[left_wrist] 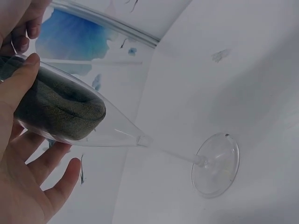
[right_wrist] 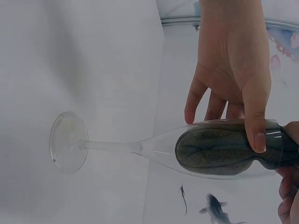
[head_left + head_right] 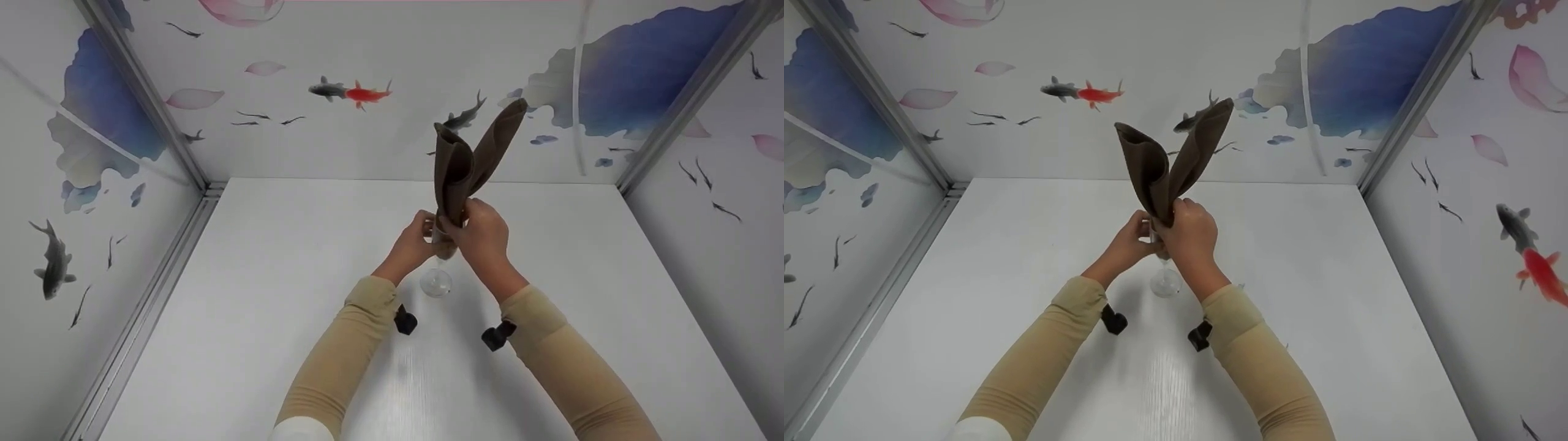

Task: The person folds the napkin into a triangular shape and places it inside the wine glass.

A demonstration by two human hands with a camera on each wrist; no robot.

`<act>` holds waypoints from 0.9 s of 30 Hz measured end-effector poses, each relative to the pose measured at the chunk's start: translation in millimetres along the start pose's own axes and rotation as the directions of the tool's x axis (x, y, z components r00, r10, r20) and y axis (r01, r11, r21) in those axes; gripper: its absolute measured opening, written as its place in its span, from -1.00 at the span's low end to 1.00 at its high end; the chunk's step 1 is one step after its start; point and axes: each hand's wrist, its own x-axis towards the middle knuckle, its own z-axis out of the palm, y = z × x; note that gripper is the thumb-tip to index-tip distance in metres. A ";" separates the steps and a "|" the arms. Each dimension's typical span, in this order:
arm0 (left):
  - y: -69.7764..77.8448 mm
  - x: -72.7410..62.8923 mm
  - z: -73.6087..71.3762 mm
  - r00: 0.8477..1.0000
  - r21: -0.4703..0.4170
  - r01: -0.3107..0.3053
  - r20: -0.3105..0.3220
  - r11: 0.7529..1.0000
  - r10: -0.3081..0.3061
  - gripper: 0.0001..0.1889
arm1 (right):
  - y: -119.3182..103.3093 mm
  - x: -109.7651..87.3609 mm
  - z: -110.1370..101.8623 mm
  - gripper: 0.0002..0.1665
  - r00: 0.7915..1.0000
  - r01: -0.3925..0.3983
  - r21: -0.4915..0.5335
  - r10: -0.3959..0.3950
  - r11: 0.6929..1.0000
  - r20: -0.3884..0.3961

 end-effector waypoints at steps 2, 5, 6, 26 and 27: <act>-0.6 -0.1 -1.4 1.000 -0.006 -0.005 0.001 1.000 0.005 -0.44 | -0.9 0.1 -0.2 -0.72 1.000 -0.013 -0.002 0.013 1.000 -0.002; -0.9 -0.8 -3.5 1.000 0.020 -0.007 -0.008 1.000 0.007 -0.42 | -1.8 -0.2 -0.1 -0.67 0.999 -0.047 0.001 0.047 0.999 0.009; -0.6 -1.2 -4.2 1.000 0.036 -0.004 -0.014 0.999 0.005 -0.40 | -2.0 -0.4 0.2 -0.66 0.998 -0.057 0.001 0.057 0.998 0.014; 13.8 3.1 2.8 0.997 0.156 0.012 -0.071 0.988 -0.001 -0.33 | -3.1 -0.7 -1.0 -0.51 0.999 -0.044 -0.033 0.043 0.999 -0.012; 12.6 3.4 2.0 0.998 0.148 0.006 -0.062 0.989 0.004 -0.33 | -3.2 -0.6 -1.1 -0.50 0.999 -0.044 -0.034 0.043 0.998 -0.009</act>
